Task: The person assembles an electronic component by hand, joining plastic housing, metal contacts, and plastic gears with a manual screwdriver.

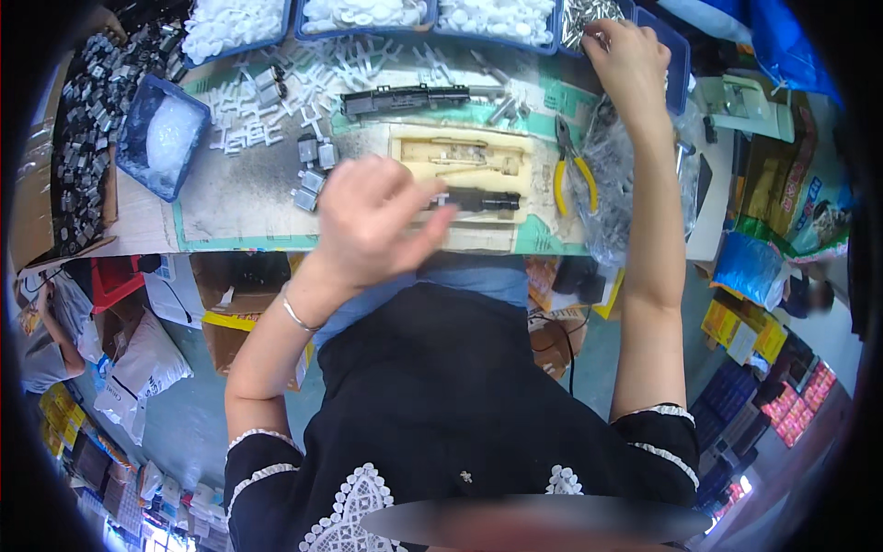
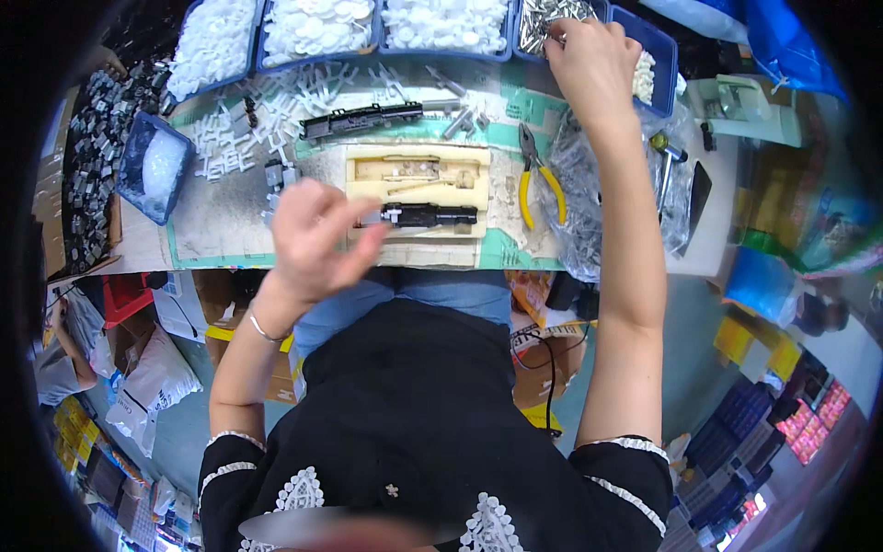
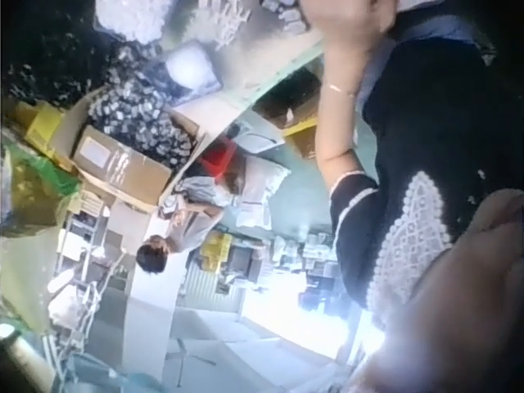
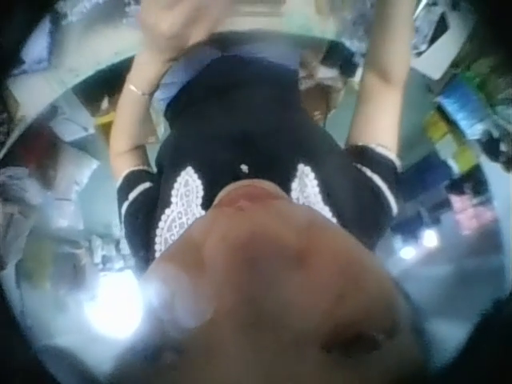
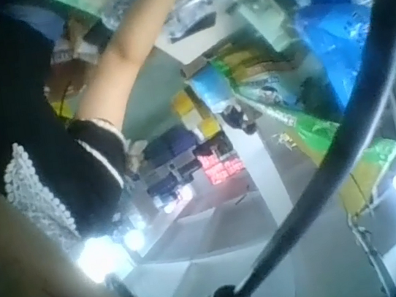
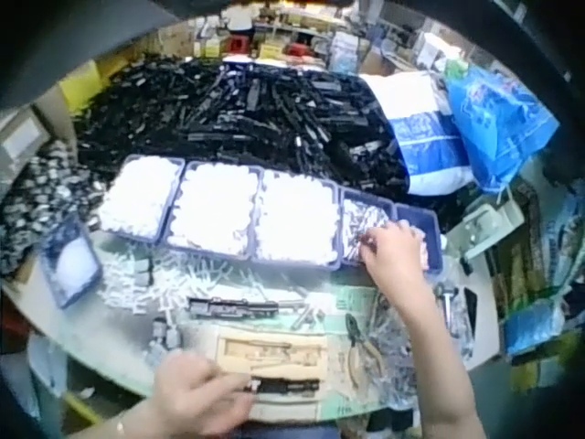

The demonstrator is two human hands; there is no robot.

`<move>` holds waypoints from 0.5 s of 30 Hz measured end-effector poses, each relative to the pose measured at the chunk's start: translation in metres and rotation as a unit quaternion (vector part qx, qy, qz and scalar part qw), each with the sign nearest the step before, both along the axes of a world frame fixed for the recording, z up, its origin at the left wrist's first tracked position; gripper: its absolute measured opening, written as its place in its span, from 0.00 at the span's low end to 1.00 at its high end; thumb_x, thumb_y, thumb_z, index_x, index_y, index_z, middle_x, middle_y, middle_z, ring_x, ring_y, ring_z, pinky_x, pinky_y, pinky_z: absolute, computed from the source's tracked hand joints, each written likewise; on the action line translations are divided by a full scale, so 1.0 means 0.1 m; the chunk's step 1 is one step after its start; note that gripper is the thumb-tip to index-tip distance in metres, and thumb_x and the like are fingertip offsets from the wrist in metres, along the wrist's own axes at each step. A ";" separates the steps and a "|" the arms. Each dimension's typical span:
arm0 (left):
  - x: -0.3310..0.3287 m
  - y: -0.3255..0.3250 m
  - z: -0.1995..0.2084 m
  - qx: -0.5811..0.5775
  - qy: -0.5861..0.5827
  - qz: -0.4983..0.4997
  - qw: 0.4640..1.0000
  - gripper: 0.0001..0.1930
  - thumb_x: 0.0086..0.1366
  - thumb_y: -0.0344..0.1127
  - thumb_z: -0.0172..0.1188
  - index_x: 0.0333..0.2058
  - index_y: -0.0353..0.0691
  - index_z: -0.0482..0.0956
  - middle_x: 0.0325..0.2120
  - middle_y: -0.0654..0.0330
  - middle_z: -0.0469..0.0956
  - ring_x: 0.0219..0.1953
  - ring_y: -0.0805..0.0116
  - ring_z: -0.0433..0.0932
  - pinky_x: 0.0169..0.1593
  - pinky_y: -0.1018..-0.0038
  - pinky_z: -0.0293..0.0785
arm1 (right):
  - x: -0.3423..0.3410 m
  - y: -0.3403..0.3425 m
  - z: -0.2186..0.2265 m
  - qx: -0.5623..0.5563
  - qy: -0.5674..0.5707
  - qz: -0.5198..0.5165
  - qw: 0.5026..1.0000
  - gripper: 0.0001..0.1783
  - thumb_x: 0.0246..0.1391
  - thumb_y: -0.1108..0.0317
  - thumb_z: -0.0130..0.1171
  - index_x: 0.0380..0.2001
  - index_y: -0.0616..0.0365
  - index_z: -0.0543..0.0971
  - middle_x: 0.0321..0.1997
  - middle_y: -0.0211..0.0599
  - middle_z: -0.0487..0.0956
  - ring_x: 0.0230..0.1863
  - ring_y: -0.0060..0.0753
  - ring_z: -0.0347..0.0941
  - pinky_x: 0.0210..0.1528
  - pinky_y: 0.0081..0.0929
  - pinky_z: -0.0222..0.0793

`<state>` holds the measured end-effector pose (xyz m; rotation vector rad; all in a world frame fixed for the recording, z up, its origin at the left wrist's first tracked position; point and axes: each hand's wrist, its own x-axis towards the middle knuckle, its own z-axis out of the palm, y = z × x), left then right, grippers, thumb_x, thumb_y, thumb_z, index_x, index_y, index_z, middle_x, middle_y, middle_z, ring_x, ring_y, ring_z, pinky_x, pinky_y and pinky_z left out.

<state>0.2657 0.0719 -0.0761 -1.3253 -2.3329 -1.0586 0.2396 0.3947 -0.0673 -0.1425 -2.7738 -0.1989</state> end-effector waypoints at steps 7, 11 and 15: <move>-0.78 0.09 0.08 0.011 0.058 0.152 0.987 0.06 0.51 0.30 0.63 0.29 0.40 0.79 0.25 0.61 0.72 0.29 0.62 0.72 0.33 0.68 0.67 | -0.19 -0.10 0.03 0.048 -0.030 0.010 0.998 0.05 0.41 0.70 0.55 0.22 0.56 0.80 0.24 0.39 0.79 0.35 0.43 0.74 0.43 0.40 0.60; -1.03 0.31 0.13 -0.056 0.094 0.174 0.979 0.05 0.51 0.33 0.63 0.26 0.40 0.80 0.26 0.60 0.73 0.31 0.62 0.74 0.35 0.67 0.69 | -0.26 -0.14 0.08 0.061 -0.056 0.000 0.997 0.04 0.38 0.71 0.56 0.19 0.57 0.79 0.24 0.42 0.79 0.35 0.43 0.74 0.42 0.39 0.60; -1.17 0.51 0.14 -0.127 0.114 0.146 0.974 0.08 0.54 0.36 0.61 0.22 0.39 0.80 0.26 0.59 0.76 0.31 0.60 0.75 0.35 0.66 0.71 | -0.27 -0.07 0.06 0.035 -0.052 0.013 0.998 0.04 0.39 0.70 0.57 0.20 0.56 0.79 0.24 0.41 0.79 0.35 0.43 0.75 0.43 0.38 0.60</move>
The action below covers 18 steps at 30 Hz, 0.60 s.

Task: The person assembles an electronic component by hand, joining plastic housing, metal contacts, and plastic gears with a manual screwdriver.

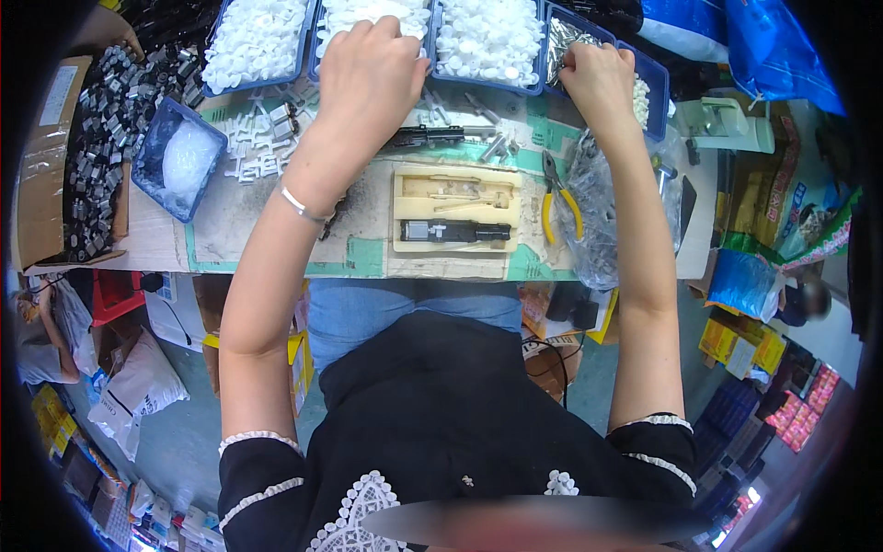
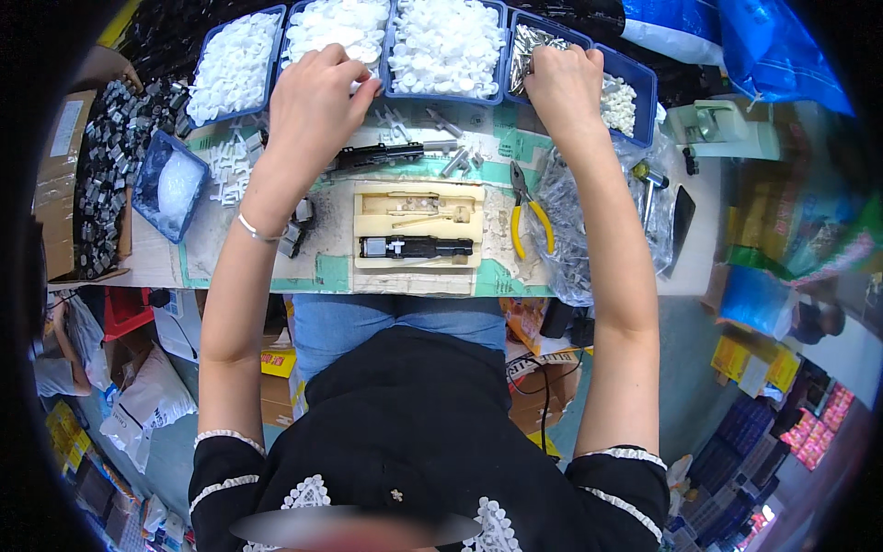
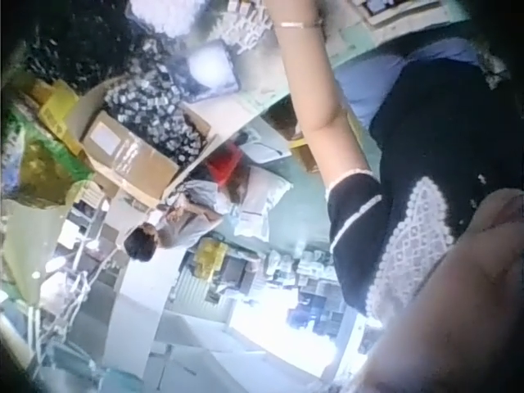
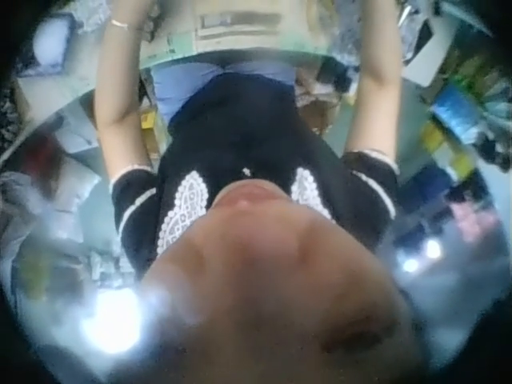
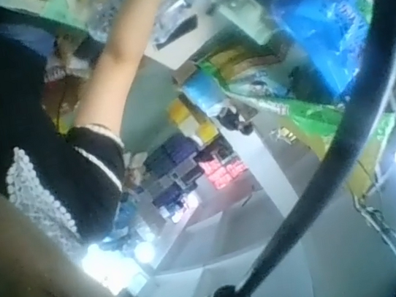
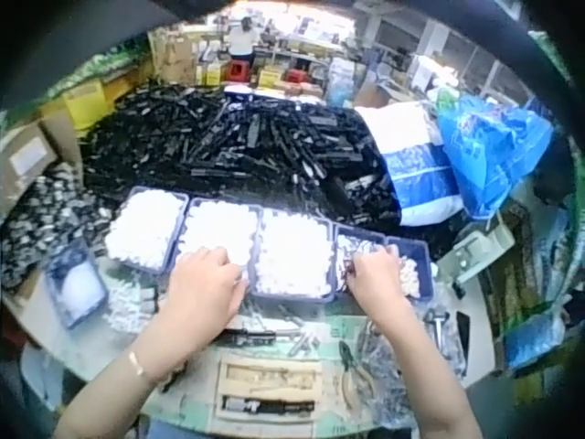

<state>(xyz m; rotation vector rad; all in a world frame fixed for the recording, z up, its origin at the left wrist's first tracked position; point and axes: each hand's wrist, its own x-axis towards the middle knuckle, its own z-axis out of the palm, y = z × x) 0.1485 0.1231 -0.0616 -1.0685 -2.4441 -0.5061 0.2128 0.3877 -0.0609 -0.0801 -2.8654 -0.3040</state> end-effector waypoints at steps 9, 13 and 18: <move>-0.09 0.05 0.03 -0.011 -0.084 0.034 0.996 0.09 0.51 0.34 0.58 0.22 0.35 0.81 0.23 0.53 0.77 0.28 0.55 0.77 0.34 0.65 0.74 | 0.06 0.12 -0.13 -0.155 0.106 0.032 0.982 0.06 0.42 0.71 0.57 0.25 0.60 0.80 0.25 0.44 0.79 0.33 0.44 0.76 0.37 0.36 0.71; -0.07 -0.06 -0.04 0.208 -0.173 -0.029 0.962 0.08 0.49 0.35 0.61 0.22 0.35 0.81 0.21 0.52 0.76 0.26 0.57 0.77 0.33 0.68 0.75 | 0.11 0.08 0.00 -0.284 0.141 0.021 0.948 0.08 0.44 0.69 0.58 0.29 0.60 0.81 0.26 0.45 0.79 0.29 0.41 0.78 0.33 0.29 0.73; 0.51 -0.17 0.06 0.375 -0.464 -0.092 0.797 0.08 0.59 0.31 0.62 0.34 0.32 0.81 0.25 0.66 0.80 0.28 0.84 0.74 0.33 0.85 0.70 | 0.50 -0.71 0.35 -0.652 0.117 0.050 0.747 0.04 0.47 0.76 0.60 0.29 0.62 0.80 0.28 0.36 0.81 0.29 0.22 0.78 0.35 0.17 0.75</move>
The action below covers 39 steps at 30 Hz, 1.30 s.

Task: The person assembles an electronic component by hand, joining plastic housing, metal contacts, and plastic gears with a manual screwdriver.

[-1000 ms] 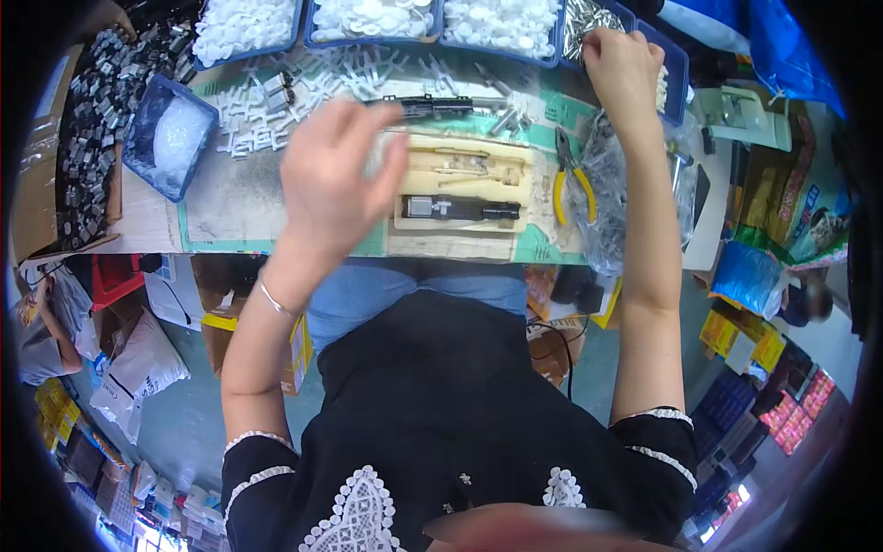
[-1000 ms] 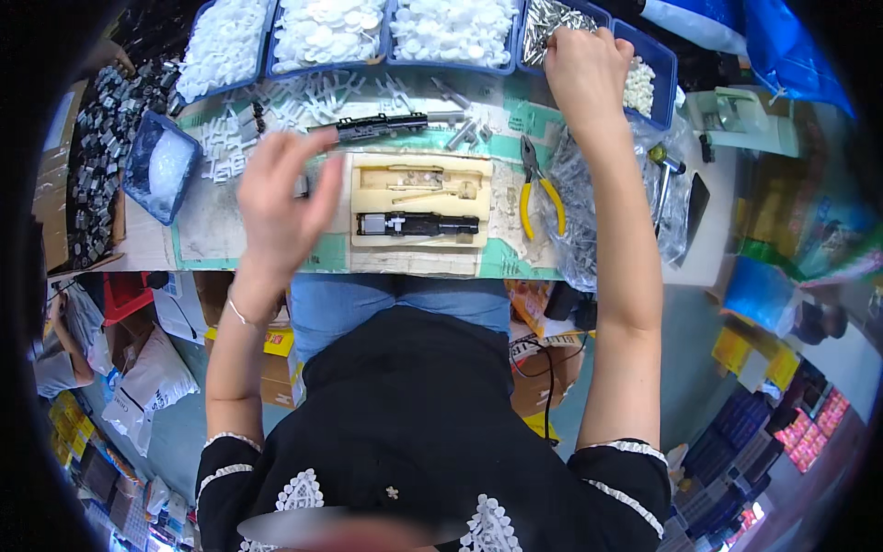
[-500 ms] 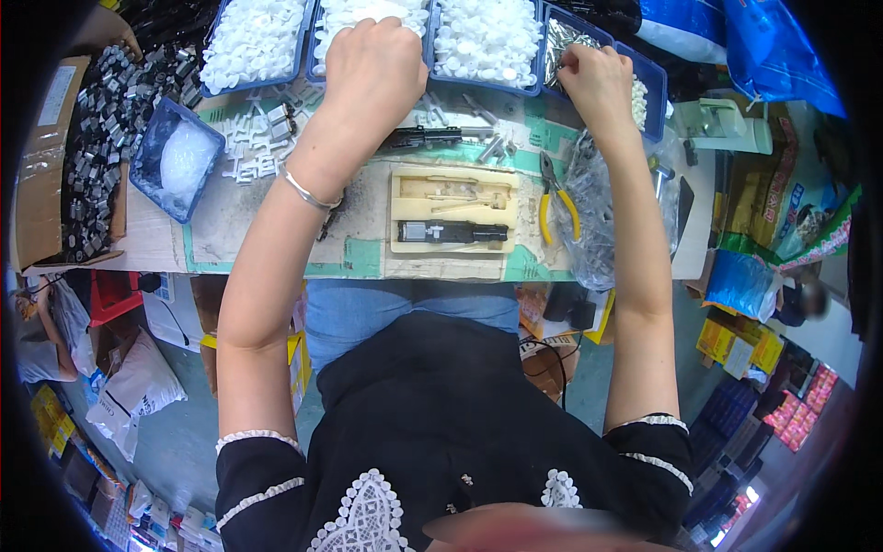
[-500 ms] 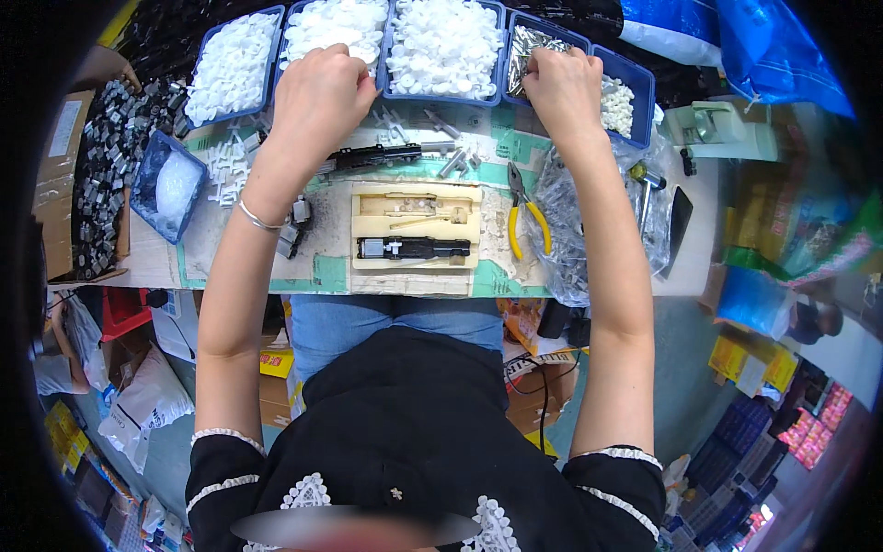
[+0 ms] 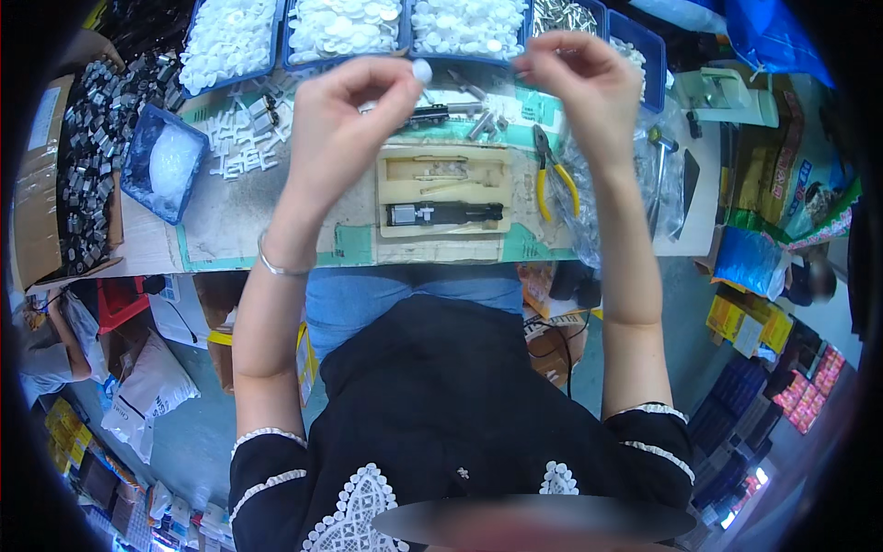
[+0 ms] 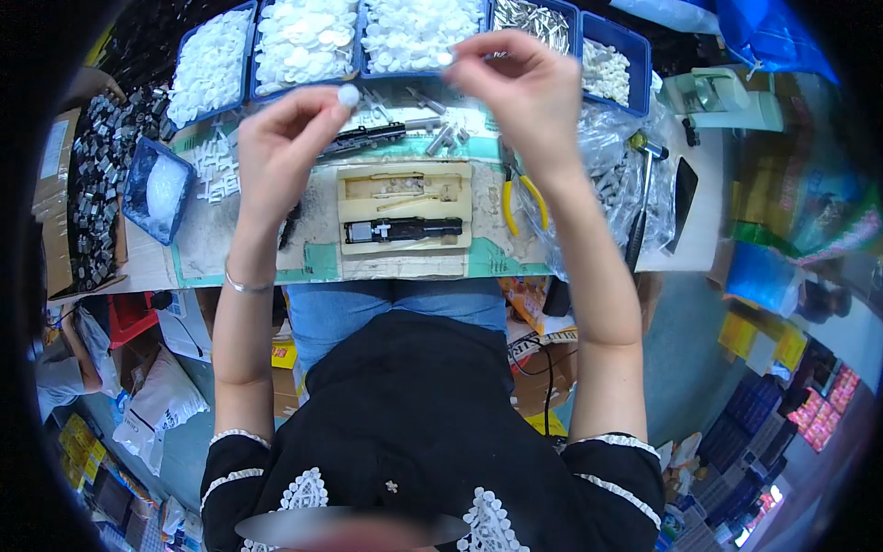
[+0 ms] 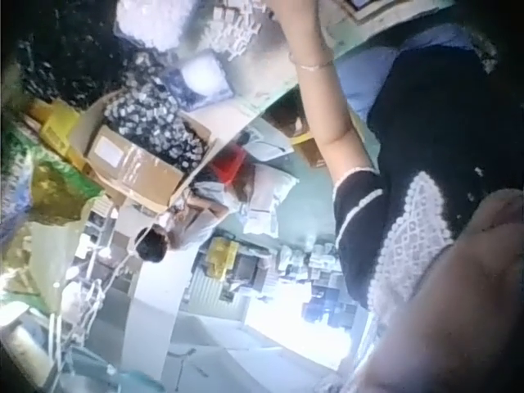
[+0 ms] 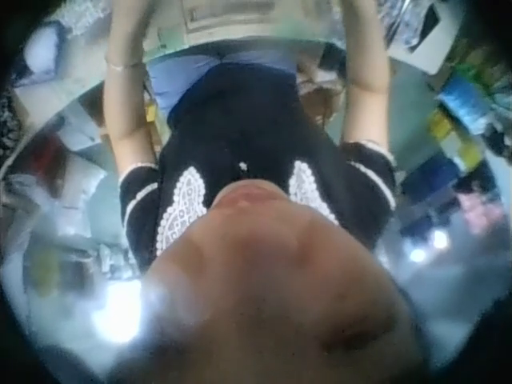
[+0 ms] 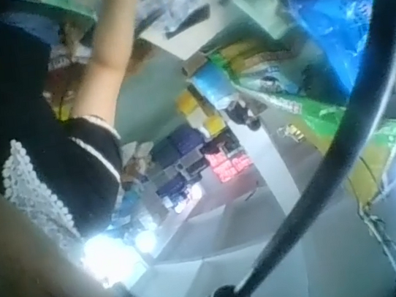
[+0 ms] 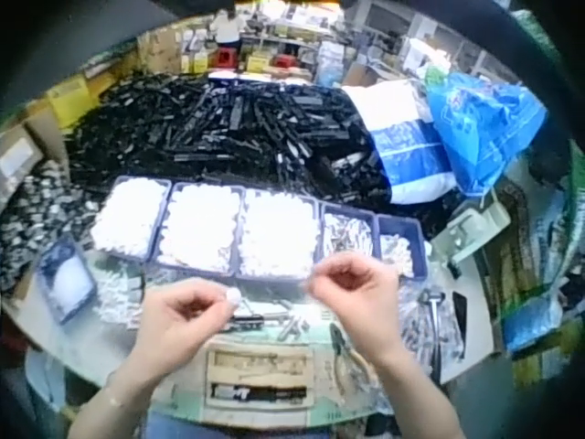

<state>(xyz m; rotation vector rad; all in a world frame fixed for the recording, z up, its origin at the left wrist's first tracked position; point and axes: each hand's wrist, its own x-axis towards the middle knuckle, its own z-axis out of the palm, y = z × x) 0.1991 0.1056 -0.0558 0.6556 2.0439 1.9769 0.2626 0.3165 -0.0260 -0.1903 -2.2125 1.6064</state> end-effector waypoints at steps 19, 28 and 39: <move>0.61 -0.12 0.13 0.085 -0.004 -0.030 0.996 0.02 0.56 0.22 0.60 0.29 0.31 0.78 0.34 0.55 0.80 0.35 0.72 0.78 0.41 0.78 0.75 | 0.49 -0.68 -0.03 0.161 0.196 0.053 0.966 0.11 0.36 0.83 0.63 0.23 0.59 0.73 0.24 0.33 0.76 0.28 0.30 0.74 0.32 0.24 0.69; 0.84 -0.23 -0.05 0.151 -0.118 -0.036 0.981 0.14 0.57 0.20 0.61 0.40 0.35 0.68 0.34 0.58 0.77 0.39 0.71 0.78 0.45 0.76 0.76 | 0.74 -0.75 -0.06 0.140 0.070 0.069 0.985 0.09 0.38 0.79 0.64 0.27 0.60 0.80 0.27 0.35 0.80 0.32 0.33 0.76 0.35 0.27 0.71; 1.04 -0.41 -0.11 -0.122 -0.100 -0.052 0.986 0.14 0.54 0.21 0.62 0.41 0.31 0.73 0.30 0.55 0.79 0.37 0.70 0.80 0.41 0.78 0.78 | 0.97 -0.70 -0.46 0.342 -0.023 0.120 0.932 0.08 0.42 0.73 0.62 0.28 0.54 0.76 0.31 0.31 0.72 0.37 0.36 0.68 0.42 0.32 0.61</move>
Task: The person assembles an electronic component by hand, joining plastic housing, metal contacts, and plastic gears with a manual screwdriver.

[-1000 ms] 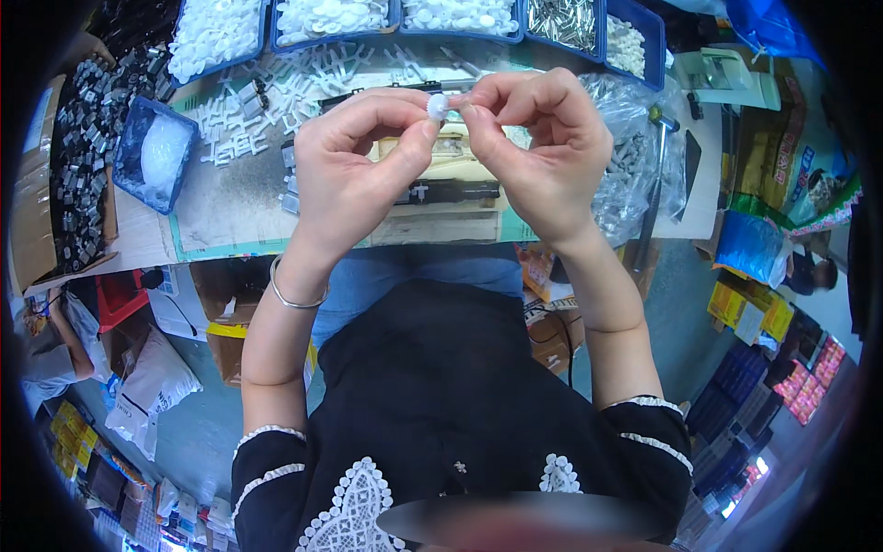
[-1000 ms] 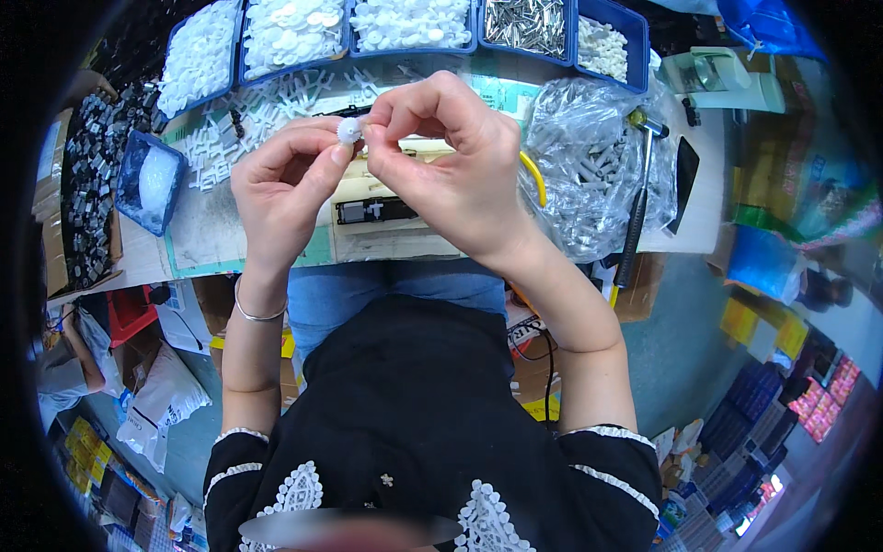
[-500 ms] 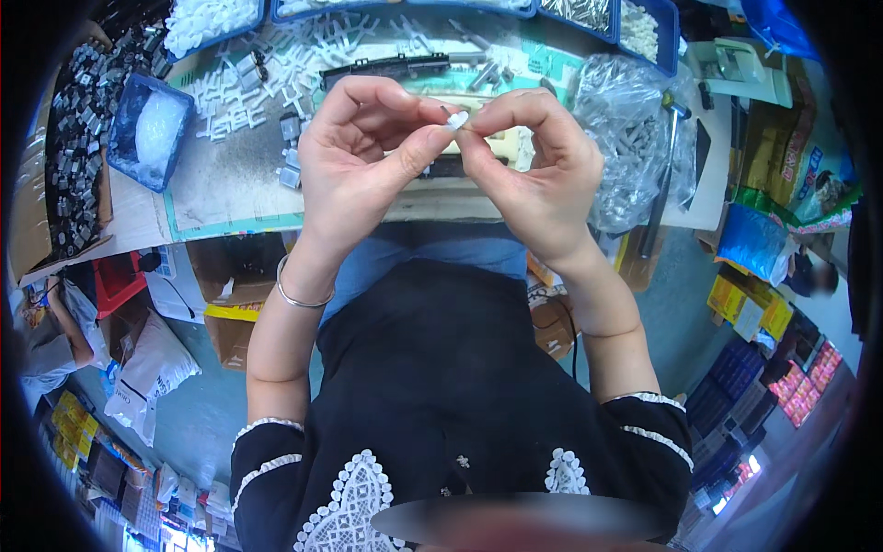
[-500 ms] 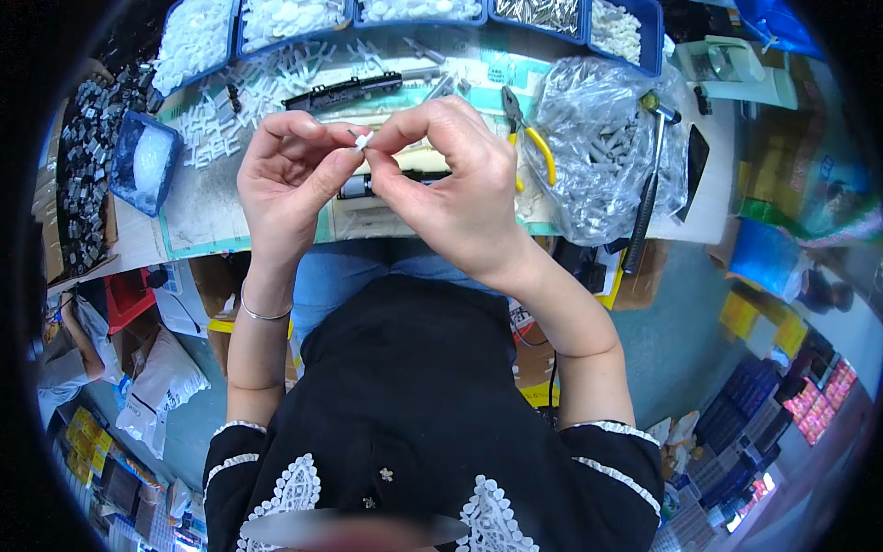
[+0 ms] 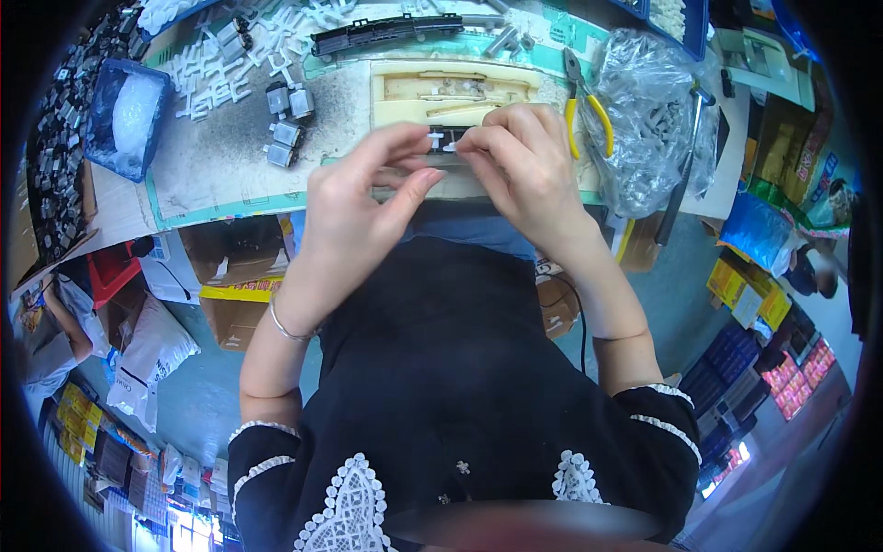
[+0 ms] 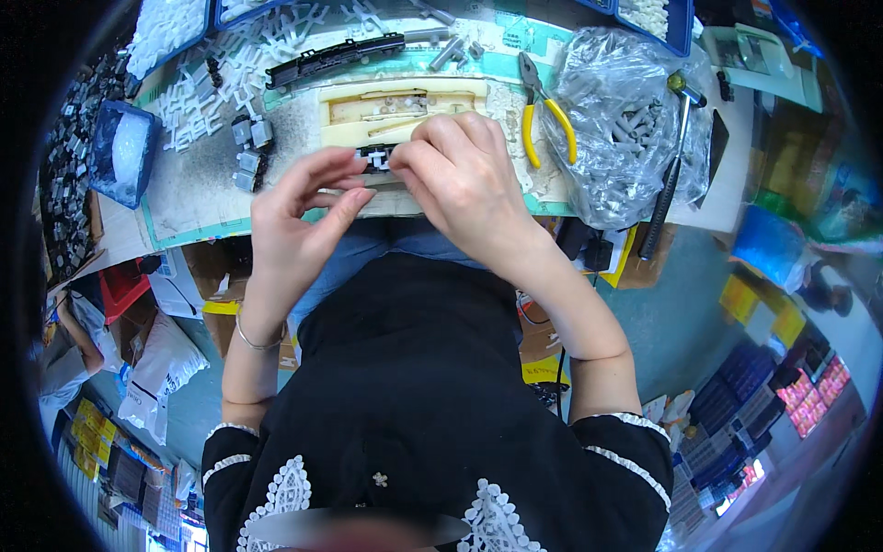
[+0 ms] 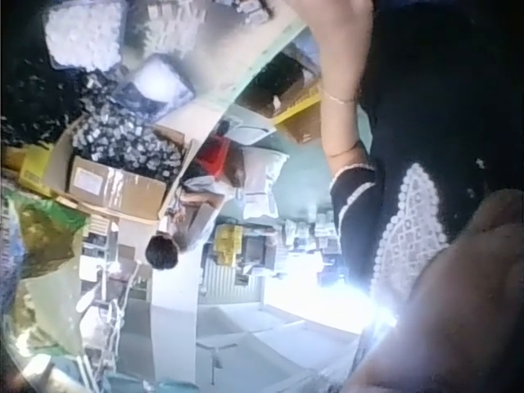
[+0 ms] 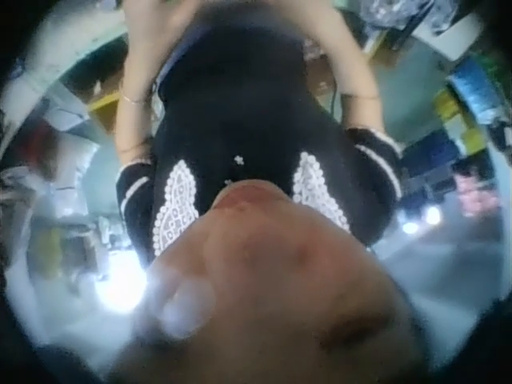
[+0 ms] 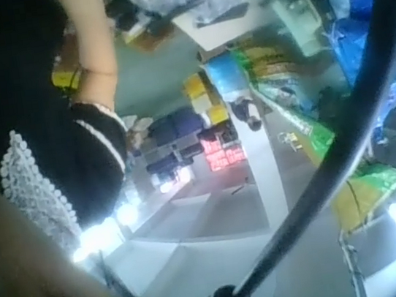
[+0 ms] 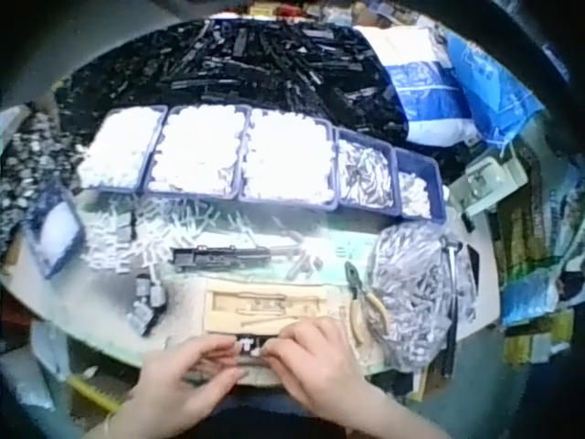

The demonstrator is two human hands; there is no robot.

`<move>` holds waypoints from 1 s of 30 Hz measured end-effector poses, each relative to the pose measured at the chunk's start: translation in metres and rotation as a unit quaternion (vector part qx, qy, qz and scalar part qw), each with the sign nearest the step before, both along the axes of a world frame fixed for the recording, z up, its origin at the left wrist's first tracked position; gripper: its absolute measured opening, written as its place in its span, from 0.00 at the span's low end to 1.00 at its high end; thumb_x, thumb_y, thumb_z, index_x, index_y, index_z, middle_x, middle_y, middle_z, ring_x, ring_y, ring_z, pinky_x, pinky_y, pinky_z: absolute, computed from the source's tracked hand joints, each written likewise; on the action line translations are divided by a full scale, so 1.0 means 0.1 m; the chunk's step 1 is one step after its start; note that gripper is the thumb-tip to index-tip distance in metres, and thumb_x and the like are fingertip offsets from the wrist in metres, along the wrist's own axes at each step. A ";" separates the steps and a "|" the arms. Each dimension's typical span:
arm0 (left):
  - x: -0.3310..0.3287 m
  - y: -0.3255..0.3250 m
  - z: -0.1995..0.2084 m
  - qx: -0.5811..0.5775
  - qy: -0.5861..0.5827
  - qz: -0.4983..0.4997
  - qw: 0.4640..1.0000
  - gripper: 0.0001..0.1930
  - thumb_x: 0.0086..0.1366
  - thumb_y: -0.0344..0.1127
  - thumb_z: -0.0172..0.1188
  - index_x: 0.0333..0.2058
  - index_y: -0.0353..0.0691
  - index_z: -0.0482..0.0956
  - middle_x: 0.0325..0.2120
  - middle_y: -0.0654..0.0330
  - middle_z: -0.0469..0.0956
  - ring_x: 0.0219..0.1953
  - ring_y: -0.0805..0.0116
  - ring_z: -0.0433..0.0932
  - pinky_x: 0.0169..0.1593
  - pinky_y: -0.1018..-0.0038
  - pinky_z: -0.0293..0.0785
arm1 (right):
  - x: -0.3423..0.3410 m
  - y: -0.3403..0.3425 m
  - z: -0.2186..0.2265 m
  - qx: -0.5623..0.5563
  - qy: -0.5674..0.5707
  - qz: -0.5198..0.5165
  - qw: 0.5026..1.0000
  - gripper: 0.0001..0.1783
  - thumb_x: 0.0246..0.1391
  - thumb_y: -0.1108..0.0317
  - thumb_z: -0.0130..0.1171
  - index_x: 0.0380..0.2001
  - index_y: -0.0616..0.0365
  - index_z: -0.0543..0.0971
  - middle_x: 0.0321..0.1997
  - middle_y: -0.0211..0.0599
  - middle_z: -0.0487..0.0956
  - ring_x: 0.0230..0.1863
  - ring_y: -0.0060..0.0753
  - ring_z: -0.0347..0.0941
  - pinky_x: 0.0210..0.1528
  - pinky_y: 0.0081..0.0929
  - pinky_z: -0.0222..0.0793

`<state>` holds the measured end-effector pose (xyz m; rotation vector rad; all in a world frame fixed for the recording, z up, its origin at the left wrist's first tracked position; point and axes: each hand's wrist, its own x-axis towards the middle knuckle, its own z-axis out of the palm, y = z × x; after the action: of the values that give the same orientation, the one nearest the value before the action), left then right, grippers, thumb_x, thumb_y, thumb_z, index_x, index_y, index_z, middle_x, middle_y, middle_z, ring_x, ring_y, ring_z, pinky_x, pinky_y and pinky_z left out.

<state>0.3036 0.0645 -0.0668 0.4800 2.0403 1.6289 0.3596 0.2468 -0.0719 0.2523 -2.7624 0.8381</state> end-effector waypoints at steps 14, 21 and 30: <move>0.37 0.10 -0.25 -0.265 0.431 -0.127 0.853 0.26 0.51 0.41 0.64 0.48 0.34 0.74 0.22 0.64 0.67 0.23 0.70 0.70 0.24 0.76 0.67 | -0.04 0.00 -0.02 0.049 -0.033 0.023 0.998 0.06 0.41 0.69 0.63 0.26 0.54 0.79 0.28 0.28 0.73 0.36 0.31 0.69 0.47 0.34 0.57; 0.27 -0.08 -0.34 -0.186 0.456 -0.110 0.863 0.24 0.51 0.36 0.64 0.48 0.34 0.75 0.19 0.64 0.65 0.19 0.71 0.69 0.22 0.75 0.64 | -0.18 0.31 0.22 0.028 -0.059 0.049 0.997 0.11 0.42 0.69 0.66 0.33 0.54 0.81 0.31 0.32 0.76 0.37 0.33 0.70 0.44 0.31 0.61; -0.14 0.02 -0.14 -0.185 0.480 -0.043 0.857 0.09 0.52 0.36 0.65 0.29 0.39 0.78 0.14 0.62 0.70 0.17 0.66 0.72 0.21 0.71 0.66 | -1.20 1.56 0.15 0.345 0.043 -0.162 0.924 0.11 0.46 0.61 0.59 0.30 0.55 0.82 0.28 0.41 0.80 0.35 0.44 0.74 0.40 0.40 0.65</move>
<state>0.2896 0.0669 -0.0804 1.4159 2.8656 0.9279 0.2392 0.4031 -0.0564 -0.0537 -2.7907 -0.2399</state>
